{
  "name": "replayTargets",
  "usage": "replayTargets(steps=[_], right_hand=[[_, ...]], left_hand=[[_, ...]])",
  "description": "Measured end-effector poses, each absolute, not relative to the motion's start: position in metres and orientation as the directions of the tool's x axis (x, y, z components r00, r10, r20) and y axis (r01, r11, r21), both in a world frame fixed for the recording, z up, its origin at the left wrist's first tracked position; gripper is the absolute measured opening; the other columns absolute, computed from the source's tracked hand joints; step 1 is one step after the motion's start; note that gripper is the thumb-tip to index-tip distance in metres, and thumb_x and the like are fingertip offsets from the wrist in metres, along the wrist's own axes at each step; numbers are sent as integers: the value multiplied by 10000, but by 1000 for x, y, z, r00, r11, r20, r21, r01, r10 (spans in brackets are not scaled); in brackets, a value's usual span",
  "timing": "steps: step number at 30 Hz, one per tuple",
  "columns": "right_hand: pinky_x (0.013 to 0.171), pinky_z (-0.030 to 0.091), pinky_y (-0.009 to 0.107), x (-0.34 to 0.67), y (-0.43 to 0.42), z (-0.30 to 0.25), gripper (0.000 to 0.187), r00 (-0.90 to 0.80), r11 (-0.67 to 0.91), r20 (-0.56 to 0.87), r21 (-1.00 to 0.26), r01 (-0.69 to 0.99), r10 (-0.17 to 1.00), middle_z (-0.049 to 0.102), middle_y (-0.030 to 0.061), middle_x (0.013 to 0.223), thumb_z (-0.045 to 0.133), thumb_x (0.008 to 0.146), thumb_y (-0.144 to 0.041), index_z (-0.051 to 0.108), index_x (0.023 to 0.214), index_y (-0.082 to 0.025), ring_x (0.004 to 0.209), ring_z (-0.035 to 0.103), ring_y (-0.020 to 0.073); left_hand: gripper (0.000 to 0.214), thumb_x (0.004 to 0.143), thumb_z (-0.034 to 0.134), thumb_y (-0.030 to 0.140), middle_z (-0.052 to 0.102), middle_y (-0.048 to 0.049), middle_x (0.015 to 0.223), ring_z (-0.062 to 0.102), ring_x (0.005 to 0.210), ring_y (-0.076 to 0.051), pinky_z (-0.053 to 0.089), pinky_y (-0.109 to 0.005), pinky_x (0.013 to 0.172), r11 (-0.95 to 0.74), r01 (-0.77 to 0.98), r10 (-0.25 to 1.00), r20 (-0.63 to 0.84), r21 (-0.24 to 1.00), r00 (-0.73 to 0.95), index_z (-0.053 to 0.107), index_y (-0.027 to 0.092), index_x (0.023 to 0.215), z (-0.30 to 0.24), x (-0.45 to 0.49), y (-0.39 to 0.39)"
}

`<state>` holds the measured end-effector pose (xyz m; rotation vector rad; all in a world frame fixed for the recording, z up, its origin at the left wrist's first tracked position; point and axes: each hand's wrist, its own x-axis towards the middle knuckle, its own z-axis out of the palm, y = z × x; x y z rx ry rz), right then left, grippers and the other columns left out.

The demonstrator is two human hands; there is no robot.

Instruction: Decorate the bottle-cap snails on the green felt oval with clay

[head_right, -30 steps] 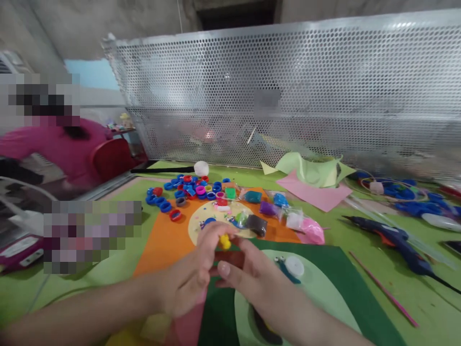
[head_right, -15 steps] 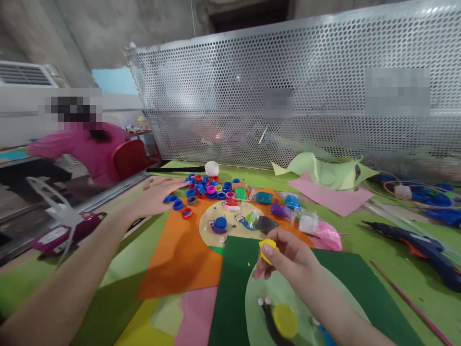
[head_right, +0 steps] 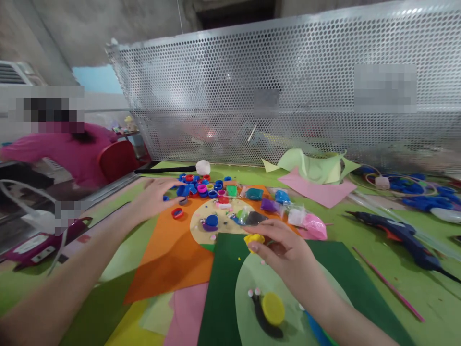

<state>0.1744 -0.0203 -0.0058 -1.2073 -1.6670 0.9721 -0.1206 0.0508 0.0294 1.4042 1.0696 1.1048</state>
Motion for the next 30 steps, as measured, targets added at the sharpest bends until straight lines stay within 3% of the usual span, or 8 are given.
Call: replayTargets(steps=[2,5,7,9,15,20,27,30], right_hand=[[607,532,290,174,-21,-8,325,-149,259,220,-902,345,964,634,48,919,652,709,-381,635,1011,-261,697,597,156],[700,540,336,172,-22,-11,308,-161,287,242,-870,401,957,658,47,923,651,724,-322,619,1022,-252,791,623,188],[752,536,364,170,-22,-14,207,-205,373,313,-801,468,928,656,51,997,631,743,-287,649,947,-255,865,625,207],[792,529,370,169,-23,-16,170,-243,472,407,-712,519,881,647,48,1031,619,749,-243,661,913,-259,927,619,215],[768,541,336,166,-25,-19,260,-325,610,539,-519,598,777,648,51,985,615,774,-212,620,1031,-252,909,621,197],[811,511,354,166,-30,-15,175,-426,771,682,-332,544,595,665,70,933,580,819,-256,644,972,-201,961,579,217],[899,395,386,165,-40,-9,477,-483,791,692,-215,573,537,698,-13,879,605,807,-166,454,1242,-289,973,563,198],[936,344,394,164,-39,-11,458,-475,784,707,-183,593,524,705,-20,844,606,813,-185,442,1228,-286,957,576,194]], left_hand=[[278,639,736,220,580,34,1069,298,1243,-280,308,-300,978,-200,178,959,155,964,237,664,246,906,23,-90,31],[265,598,761,219,642,-7,931,477,1046,-270,258,-364,989,-318,303,892,175,899,416,681,239,849,5,-48,3],[239,650,721,291,631,-44,871,508,961,-281,268,-424,952,-534,501,797,208,681,567,651,223,868,-6,-31,-8],[227,685,683,335,606,-65,874,521,903,-275,303,-432,894,-589,559,780,229,583,583,616,207,860,-15,-24,-12],[226,783,600,417,592,-56,893,516,868,-246,334,-384,830,-577,532,785,241,619,570,568,211,872,-20,-27,-10],[249,836,544,411,619,-58,987,524,938,-251,362,-360,845,-495,500,827,208,711,522,588,222,991,-17,-27,-13],[246,807,602,353,655,-59,1006,575,955,-242,411,-333,859,-499,371,830,308,783,466,627,226,1016,-8,-27,-20],[241,794,622,343,666,-67,1000,588,957,-239,425,-326,862,-511,376,823,313,773,475,644,210,994,-5,-25,-20]])
